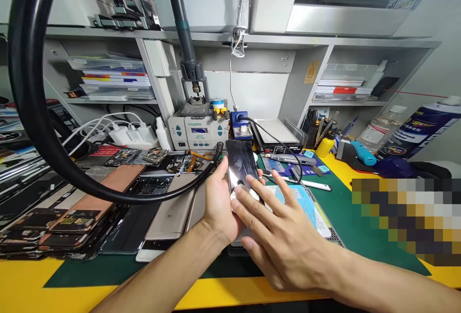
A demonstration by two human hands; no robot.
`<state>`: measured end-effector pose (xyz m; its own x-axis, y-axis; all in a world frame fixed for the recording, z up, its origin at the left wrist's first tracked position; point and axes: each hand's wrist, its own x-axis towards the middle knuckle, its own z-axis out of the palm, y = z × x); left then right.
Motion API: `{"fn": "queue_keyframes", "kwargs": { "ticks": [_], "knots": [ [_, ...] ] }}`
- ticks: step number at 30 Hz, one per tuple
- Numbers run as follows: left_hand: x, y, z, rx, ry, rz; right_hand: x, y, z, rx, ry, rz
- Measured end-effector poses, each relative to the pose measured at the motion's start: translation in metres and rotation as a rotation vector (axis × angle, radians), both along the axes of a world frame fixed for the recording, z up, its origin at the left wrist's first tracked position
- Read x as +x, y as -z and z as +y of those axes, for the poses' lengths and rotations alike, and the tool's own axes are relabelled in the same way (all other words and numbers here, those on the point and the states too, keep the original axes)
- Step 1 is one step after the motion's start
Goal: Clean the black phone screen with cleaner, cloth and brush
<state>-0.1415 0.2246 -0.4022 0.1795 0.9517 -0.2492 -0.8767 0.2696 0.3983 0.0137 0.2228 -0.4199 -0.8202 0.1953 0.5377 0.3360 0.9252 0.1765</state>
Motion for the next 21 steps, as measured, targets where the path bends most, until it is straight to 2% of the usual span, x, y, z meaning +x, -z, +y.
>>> {"fn": "queue_keyframes", "kwargs": {
  "ticks": [5, 8, 13, 15, 21],
  "knots": [
    [0.006, -0.002, -0.001, 0.027, -0.083, 0.018, -0.011, -0.015, 0.024, -0.069, 0.114, -0.041],
    [0.01, -0.005, -0.001, 0.055, -0.133, 0.011, -0.01, -0.02, 0.033, -0.091, 0.133, -0.034],
    [0.008, -0.004, -0.001, 0.009, -0.109, 0.032, 0.002, -0.007, 0.016, -0.146, -0.057, -0.091],
    [0.007, -0.003, 0.0, -0.014, -0.079, 0.046, 0.003, -0.007, 0.017, -0.172, -0.092, -0.106],
    [0.011, -0.007, -0.001, 0.011, -0.145, 0.065, -0.003, -0.026, 0.038, -0.213, 0.049, -0.063]
  ]
}}
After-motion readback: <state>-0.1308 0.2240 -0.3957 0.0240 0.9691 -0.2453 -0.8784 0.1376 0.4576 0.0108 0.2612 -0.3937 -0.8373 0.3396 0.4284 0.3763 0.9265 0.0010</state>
